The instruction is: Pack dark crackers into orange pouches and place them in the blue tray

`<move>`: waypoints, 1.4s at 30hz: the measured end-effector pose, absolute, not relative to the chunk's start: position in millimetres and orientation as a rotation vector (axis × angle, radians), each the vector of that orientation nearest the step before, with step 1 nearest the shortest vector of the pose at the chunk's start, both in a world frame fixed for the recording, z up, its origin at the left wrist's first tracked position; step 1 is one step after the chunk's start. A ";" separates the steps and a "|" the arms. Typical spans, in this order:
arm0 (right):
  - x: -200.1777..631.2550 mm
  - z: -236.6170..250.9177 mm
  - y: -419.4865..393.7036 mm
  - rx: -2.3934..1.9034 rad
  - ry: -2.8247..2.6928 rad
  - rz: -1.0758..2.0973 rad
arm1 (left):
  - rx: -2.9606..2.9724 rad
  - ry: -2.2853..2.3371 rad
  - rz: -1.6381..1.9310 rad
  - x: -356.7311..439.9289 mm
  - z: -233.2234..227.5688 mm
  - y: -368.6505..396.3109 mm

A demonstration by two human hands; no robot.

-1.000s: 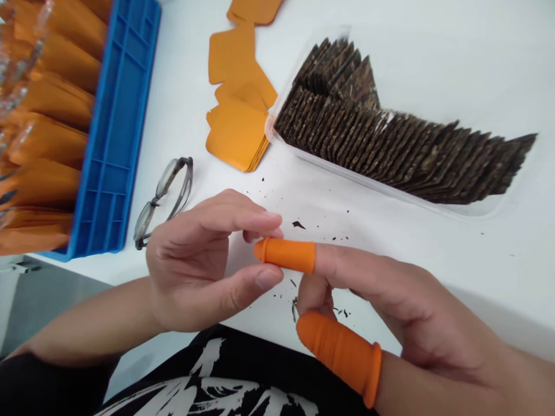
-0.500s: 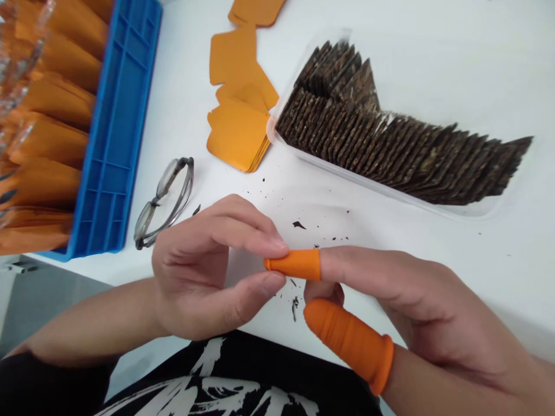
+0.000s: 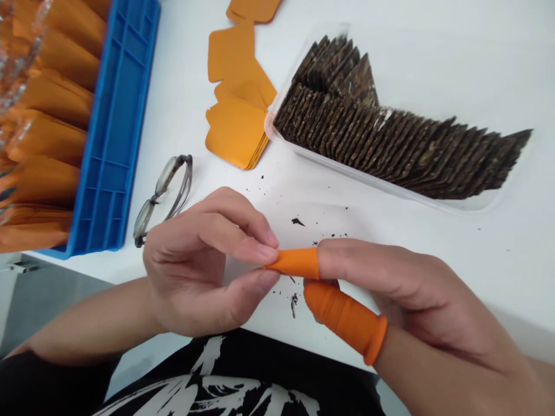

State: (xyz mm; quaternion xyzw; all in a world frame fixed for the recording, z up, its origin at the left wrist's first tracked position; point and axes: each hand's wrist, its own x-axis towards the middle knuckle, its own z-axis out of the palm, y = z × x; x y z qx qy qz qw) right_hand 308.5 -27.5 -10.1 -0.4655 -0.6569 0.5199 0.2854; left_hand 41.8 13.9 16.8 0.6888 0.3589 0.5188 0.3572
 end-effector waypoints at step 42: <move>281.0 15.5 2.9 -1.044 -1.705 1.565 | 1.661 1.150 1.236 38.3 37.6 7.1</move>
